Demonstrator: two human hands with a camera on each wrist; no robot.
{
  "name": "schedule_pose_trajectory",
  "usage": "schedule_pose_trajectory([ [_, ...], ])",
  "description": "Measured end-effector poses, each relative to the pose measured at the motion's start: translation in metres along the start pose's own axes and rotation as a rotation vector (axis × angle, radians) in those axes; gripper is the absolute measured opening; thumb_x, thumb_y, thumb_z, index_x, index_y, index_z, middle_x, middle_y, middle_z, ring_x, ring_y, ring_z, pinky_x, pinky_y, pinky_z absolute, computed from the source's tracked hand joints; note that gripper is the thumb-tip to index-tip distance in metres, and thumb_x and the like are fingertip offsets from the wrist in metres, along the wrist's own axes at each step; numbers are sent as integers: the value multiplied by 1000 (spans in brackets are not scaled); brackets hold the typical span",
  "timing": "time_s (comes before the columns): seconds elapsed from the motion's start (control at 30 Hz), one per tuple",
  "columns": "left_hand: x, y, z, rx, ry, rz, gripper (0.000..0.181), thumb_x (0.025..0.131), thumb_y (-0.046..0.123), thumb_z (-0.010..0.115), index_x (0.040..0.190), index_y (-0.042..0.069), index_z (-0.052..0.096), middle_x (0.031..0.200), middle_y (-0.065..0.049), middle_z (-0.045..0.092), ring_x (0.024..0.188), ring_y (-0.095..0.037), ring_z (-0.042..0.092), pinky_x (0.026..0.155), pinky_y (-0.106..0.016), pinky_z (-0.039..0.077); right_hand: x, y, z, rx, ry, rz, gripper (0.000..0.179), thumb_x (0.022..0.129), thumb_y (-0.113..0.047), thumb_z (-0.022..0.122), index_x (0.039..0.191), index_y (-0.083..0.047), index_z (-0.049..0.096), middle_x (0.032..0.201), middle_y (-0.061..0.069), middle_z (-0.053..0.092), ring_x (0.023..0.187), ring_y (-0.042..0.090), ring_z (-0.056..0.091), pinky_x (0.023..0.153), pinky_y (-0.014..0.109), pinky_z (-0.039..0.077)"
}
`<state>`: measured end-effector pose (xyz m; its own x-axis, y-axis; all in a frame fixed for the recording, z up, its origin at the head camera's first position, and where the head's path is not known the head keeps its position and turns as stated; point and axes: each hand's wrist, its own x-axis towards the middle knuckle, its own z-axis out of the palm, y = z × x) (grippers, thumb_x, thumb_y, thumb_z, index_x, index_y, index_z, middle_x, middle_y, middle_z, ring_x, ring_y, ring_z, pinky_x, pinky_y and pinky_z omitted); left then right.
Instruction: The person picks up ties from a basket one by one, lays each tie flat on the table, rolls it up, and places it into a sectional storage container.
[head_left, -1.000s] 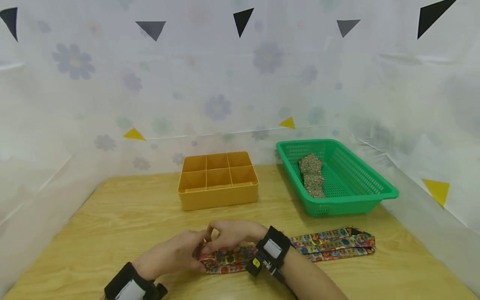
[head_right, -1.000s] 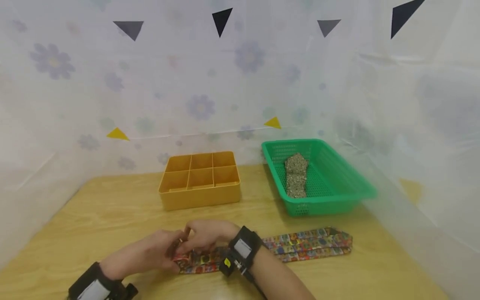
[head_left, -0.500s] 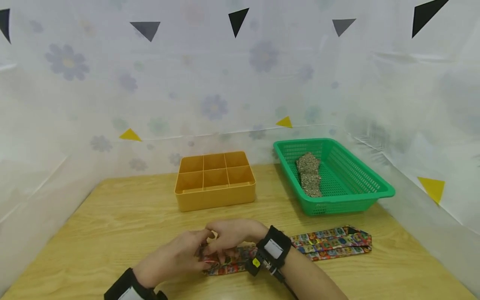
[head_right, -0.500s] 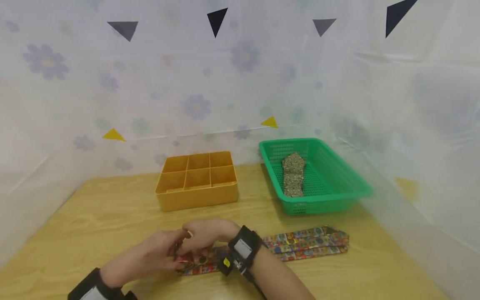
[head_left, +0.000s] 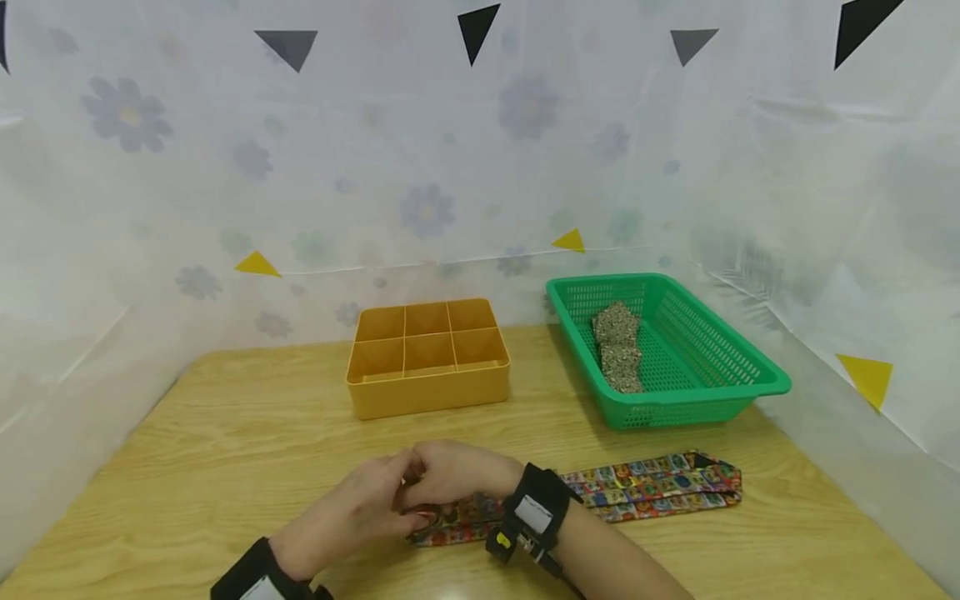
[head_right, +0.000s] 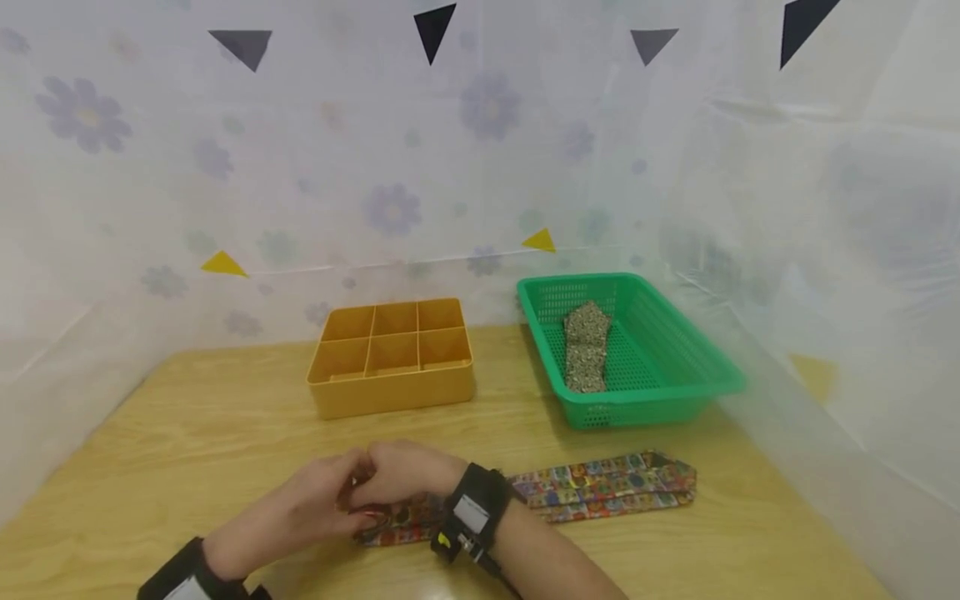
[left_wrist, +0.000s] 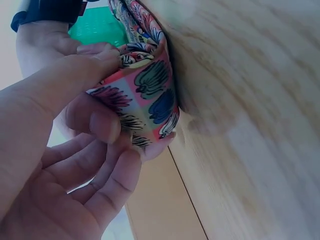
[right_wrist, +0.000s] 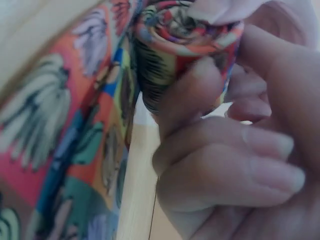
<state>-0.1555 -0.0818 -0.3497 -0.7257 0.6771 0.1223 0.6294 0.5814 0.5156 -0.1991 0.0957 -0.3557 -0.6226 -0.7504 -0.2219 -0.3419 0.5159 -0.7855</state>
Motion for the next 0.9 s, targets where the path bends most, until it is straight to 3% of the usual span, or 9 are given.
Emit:
schedule_pose_trajectory([
  [0.17,-3,0,-1,27,10,19,45,82,22,82,115,9,54,91,3,66,74,4,56,61,-16,48,-2,0,-3,74,-18,67,22,90,-31,67,74,-16,62,51,-1,52,38,10,39,36,24,30],
  [0.27,-5,-2,0,-21,-41,7,51,80,23,84,119,11,54,96,5,67,81,4,58,66,-17,50,-4,3,-4,119,-11,98,20,89,-30,68,81,-13,60,50,1,51,36,11,34,34,25,27],
  [0.37,-4,-2,1,-83,-107,-45,58,78,24,85,123,11,52,102,6,66,85,3,58,68,-18,50,-5,5,-5,161,-17,103,16,89,-27,65,94,-14,58,53,1,53,37,11,34,35,25,29],
  [0.5,-3,-3,1,-90,-148,-83,68,76,21,87,131,9,49,104,4,66,85,2,58,68,-19,50,-6,7,-5,210,-43,91,18,91,-25,63,102,-13,54,56,2,56,38,10,37,36,24,31],
  [0.8,-2,-7,-7,-51,-111,-27,63,74,26,88,125,10,55,99,7,66,84,2,59,69,-19,52,-6,11,-10,265,-140,46,14,94,-24,56,104,-14,57,59,5,64,39,12,46,37,24,34],
  [0.9,-2,-8,-8,-84,-113,-32,54,76,25,86,120,13,57,96,8,64,80,1,58,66,-19,51,-5,11,-10,274,-176,39,16,94,-25,55,105,-14,58,60,6,64,39,12,45,37,24,34],
])
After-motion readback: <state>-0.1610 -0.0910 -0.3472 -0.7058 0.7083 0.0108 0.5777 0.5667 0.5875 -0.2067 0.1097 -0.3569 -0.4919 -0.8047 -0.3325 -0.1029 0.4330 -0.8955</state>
